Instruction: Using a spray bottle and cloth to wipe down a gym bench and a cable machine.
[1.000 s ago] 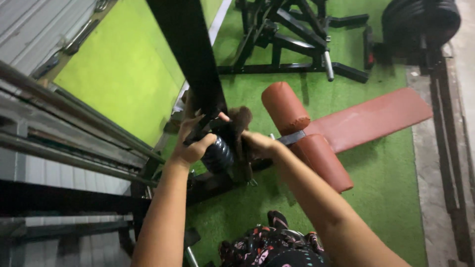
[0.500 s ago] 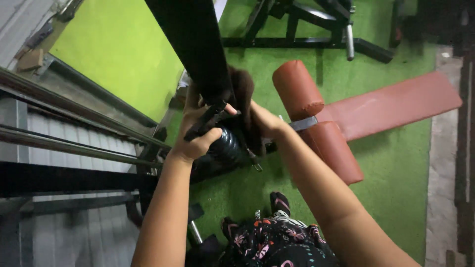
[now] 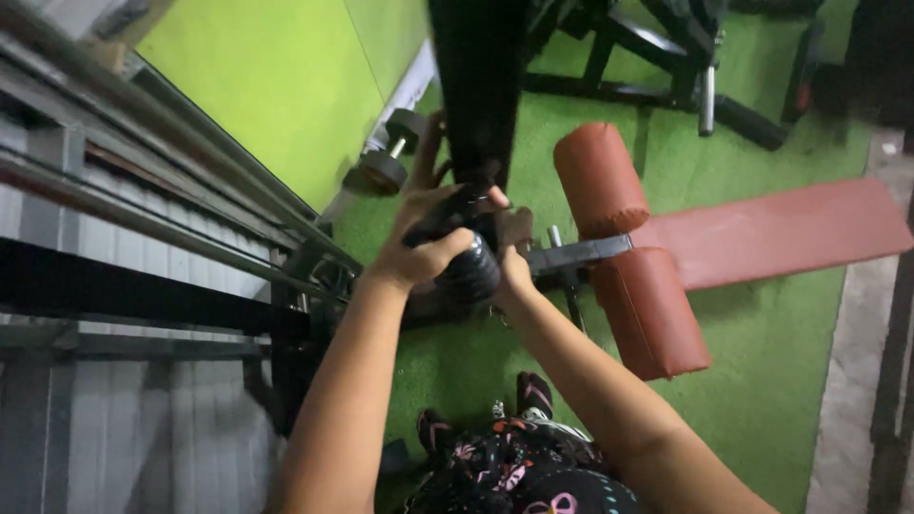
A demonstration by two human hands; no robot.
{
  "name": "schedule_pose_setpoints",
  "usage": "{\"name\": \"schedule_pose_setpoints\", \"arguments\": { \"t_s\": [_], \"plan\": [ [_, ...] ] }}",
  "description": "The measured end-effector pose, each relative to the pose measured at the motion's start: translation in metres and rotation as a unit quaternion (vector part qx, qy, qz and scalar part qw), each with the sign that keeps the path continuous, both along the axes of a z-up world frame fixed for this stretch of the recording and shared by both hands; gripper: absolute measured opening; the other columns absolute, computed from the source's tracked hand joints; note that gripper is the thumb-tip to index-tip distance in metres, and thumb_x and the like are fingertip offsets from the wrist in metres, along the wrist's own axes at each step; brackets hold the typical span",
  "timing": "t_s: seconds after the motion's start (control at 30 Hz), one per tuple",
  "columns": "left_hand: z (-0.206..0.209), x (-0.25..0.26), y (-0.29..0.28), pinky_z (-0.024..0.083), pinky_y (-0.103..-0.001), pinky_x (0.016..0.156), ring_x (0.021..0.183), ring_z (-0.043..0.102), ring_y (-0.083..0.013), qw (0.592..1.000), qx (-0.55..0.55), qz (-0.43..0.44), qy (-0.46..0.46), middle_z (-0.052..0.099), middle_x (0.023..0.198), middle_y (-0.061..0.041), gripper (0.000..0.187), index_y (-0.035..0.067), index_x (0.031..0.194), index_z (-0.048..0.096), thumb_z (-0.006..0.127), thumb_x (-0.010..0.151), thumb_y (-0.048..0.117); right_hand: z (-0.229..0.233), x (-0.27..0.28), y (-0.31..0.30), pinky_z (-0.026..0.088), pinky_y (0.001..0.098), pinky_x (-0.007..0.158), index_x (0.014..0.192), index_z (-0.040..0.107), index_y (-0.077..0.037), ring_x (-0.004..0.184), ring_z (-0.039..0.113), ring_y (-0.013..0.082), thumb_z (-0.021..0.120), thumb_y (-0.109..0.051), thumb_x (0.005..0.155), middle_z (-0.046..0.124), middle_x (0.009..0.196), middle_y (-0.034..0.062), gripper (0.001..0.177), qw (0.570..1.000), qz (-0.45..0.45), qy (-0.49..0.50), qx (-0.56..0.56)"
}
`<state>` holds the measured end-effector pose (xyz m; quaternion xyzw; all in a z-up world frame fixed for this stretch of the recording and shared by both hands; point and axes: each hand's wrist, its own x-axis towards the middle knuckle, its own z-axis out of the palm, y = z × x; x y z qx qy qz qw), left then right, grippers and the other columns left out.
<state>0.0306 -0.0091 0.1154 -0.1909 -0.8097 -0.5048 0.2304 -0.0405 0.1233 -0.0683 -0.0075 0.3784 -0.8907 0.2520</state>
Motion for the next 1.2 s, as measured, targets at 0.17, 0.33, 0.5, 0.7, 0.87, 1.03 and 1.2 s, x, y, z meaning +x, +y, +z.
{"name": "schedule_pose_setpoints", "arguments": {
  "t_s": [0.17, 0.33, 0.5, 0.7, 0.87, 1.03, 1.2],
  "plan": [
    [-0.005, -0.005, -0.004, 0.052, -0.037, 0.108, 0.112, 0.071, -0.0259, 0.995, 0.025, -0.057, -0.08, 0.071, 0.129, -0.017, 0.047, 0.015, 0.122, 0.073, 0.062, 0.077, 0.016, -0.1, -0.032, 0.027, 0.05, 0.0519, 0.109, 0.139, 0.055, 0.0, 0.122, 0.064, 0.0363, 0.035, -0.027, 0.101, 0.067, 0.129, 0.0206, 0.05, 0.974, 0.069, -0.214, -0.022],
    [-0.014, 0.002, -0.013, 0.049, -0.038, 0.117, 0.127, 0.068, -0.0271, 0.99, 0.053, -0.111, -0.073, 0.072, 0.129, -0.017, 0.046, 0.015, 0.122, 0.07, 0.058, 0.078, 0.013, -0.057, -0.01, 0.049, 0.046, 0.0547, 0.111, 0.135, 0.056, 0.002, 0.122, 0.061, 0.0372, 0.038, -0.022, 0.101, 0.065, 0.127, 0.0203, 0.045, 0.962, 0.037, -0.271, 0.015],
    [-0.043, 0.025, -0.031, 0.026, -0.042, 0.127, 0.157, 0.03, -0.0351, 0.995, 0.076, -0.07, 0.009, 0.031, 0.167, -0.022, 0.043, 0.007, 0.119, 0.07, 0.06, 0.077, 0.003, 0.002, 0.044, 0.054, 0.048, 0.0503, 0.107, 0.137, 0.053, 0.0, 0.116, 0.064, 0.0333, 0.042, -0.03, 0.101, 0.066, 0.127, 0.0179, 0.048, 0.984, -0.065, -0.164, 0.036],
    [-0.046, 0.076, -0.055, 0.039, -0.038, 0.121, 0.136, 0.057, -0.0295, 0.98, 0.175, -0.068, -0.07, 0.058, 0.147, -0.015, 0.056, 0.004, 0.136, 0.057, 0.057, 0.08, 0.006, 0.03, 0.08, 0.027, 0.048, 0.0402, 0.106, 0.144, 0.051, 0.0, 0.119, 0.062, 0.0249, 0.047, -0.03, 0.105, 0.063, 0.134, 0.0135, 0.05, 0.99, -0.089, 0.098, 0.055],
    [-0.05, 0.1, -0.099, 0.04, -0.04, 0.121, 0.142, 0.053, -0.0306, 0.996, 0.071, 0.041, 0.033, 0.059, 0.145, -0.017, 0.049, 0.003, 0.132, 0.061, 0.063, 0.083, 0.004, 0.034, 0.084, -0.03, 0.046, 0.0345, 0.108, 0.145, 0.05, -0.002, 0.124, 0.059, 0.0198, 0.047, -0.024, 0.103, 0.061, 0.137, 0.0099, 0.048, 0.974, -0.049, 0.198, 0.096],
    [-0.067, 0.109, -0.126, 0.034, -0.043, 0.122, 0.146, 0.039, -0.0319, 0.974, -0.007, 0.142, 0.176, 0.04, 0.151, -0.019, 0.067, 0.008, 0.143, 0.045, 0.07, 0.082, 0.014, -0.012, 0.071, -0.083, 0.045, 0.0371, 0.109, 0.139, 0.054, 0.005, 0.12, 0.055, 0.0206, 0.051, -0.023, 0.11, 0.06, 0.13, 0.0144, 0.04, 0.926, 0.084, 0.339, 0.14],
    [-0.091, 0.127, -0.154, 0.042, -0.039, 0.12, 0.144, 0.048, -0.0223, 0.967, 0.227, 0.112, -0.018, 0.048, 0.156, -0.01, 0.077, 0.01, 0.162, 0.026, 0.069, 0.099, 0.022, 0.07, 0.116, -0.121, 0.029, 0.038, 0.123, 0.16, 0.021, -0.003, 0.148, 0.036, 0.0201, 0.062, -0.037, 0.103, 0.037, 0.161, 0.0115, 0.078, 0.853, 0.2, 0.466, 0.126]
  ]
}}
